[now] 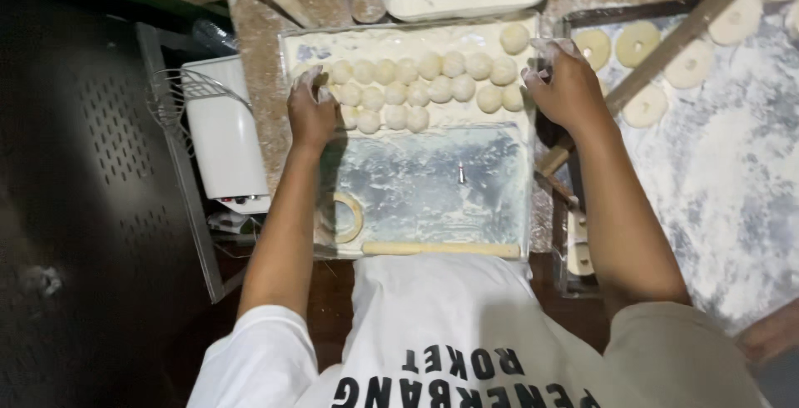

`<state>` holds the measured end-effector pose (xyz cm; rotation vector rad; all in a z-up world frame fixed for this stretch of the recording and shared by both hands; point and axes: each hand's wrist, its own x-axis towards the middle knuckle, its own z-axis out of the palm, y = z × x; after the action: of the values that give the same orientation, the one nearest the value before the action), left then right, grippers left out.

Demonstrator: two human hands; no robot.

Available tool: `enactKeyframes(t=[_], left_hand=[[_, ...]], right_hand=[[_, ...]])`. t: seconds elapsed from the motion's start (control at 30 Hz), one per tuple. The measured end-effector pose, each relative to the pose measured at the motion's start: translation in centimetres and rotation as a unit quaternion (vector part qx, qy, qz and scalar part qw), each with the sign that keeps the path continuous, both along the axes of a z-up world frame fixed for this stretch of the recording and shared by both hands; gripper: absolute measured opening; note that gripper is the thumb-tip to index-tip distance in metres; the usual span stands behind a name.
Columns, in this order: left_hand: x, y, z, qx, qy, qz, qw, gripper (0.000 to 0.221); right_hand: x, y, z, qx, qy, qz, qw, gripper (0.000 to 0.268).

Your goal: The person prepares donuts by flattening portions of dough with a rolling pin and using a circular cutter to shape them, then transfers the cut donuts to a floured wooden tray.

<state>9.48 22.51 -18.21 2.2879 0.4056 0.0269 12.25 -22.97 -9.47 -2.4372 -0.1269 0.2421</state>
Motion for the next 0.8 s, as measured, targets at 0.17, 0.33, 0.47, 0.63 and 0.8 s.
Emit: enactKeyframes(t=[0.17,0.33,0.47,0.63,0.8], left_hand=[[4.4,3.8,1.5,0.269,0.173,-0.131,0.938,0.054],[6.7,3.6,2.6,0.314,0.281,-0.242,0.874,0.062],[6.0,4.2,4.9,0.310,0.281,-0.240,0.876,0.056],[3.7,8.0,5.3,0.055,0.193,-0.041,0.979,0.044],[4.0,2.6,11.0,-0.313,0.094,0.089,0.941,0.045]], right_hand=[[5.0,3.2,-1.8,-0.129,0.147,0.012,0.981,0.073],[7.4,3.2,-5.6,-0.157,0.174,0.019,0.972,0.065],[7.5,4.0,-3.1,-0.149,0.205,0.029,0.967,0.063],[6.8,3.8,-2.0,-0.053,0.173,-0.011,0.983,0.049],[6.6,4.5,4.2,0.202,0.185,-0.039,0.961,0.064]])
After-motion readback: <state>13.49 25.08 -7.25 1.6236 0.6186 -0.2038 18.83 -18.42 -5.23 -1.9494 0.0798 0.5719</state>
